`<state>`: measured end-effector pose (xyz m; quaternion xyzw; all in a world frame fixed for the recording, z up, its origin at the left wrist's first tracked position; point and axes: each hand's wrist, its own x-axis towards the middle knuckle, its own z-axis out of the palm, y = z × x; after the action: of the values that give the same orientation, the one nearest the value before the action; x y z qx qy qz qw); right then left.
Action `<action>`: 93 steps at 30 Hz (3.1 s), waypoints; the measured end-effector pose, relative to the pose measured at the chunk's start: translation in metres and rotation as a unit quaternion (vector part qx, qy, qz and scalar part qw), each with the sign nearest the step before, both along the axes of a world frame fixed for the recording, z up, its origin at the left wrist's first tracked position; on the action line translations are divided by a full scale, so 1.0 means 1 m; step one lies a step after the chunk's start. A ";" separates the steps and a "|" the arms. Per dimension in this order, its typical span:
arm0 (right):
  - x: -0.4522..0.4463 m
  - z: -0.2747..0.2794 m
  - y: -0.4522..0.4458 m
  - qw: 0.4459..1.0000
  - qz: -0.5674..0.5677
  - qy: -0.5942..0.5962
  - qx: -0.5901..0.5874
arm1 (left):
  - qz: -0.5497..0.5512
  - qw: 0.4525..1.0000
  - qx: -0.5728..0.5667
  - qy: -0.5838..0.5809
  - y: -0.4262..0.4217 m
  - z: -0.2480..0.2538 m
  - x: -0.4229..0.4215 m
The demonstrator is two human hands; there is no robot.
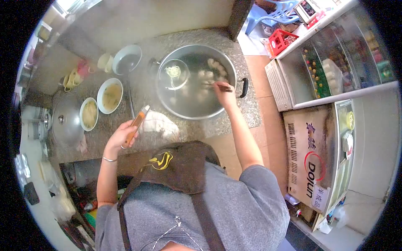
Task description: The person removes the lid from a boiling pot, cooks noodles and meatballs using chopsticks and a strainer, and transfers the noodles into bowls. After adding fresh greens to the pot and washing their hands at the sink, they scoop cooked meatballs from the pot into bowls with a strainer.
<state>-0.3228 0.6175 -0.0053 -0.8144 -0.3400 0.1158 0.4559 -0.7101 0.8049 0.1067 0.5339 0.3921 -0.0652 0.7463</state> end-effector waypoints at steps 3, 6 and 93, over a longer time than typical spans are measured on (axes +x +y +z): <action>0.004 0.011 0.006 0.997 -0.023 0.020 0.072 | 0.022 0.999 0.026 0.018 -0.001 -0.003 0.017; 0.010 0.014 0.013 0.997 -0.051 -0.041 0.035 | 0.025 0.999 0.031 0.009 0.001 -0.008 0.034; 0.002 0.150 -0.027 0.930 -0.040 0.175 0.320 | 0.339 0.933 0.088 -0.080 -0.080 0.031 -0.143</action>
<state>-0.3208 0.5908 0.1449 -0.6049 -0.2408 0.1234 0.7489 -0.8530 0.7246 0.1381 0.4366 0.4930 0.2690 0.7028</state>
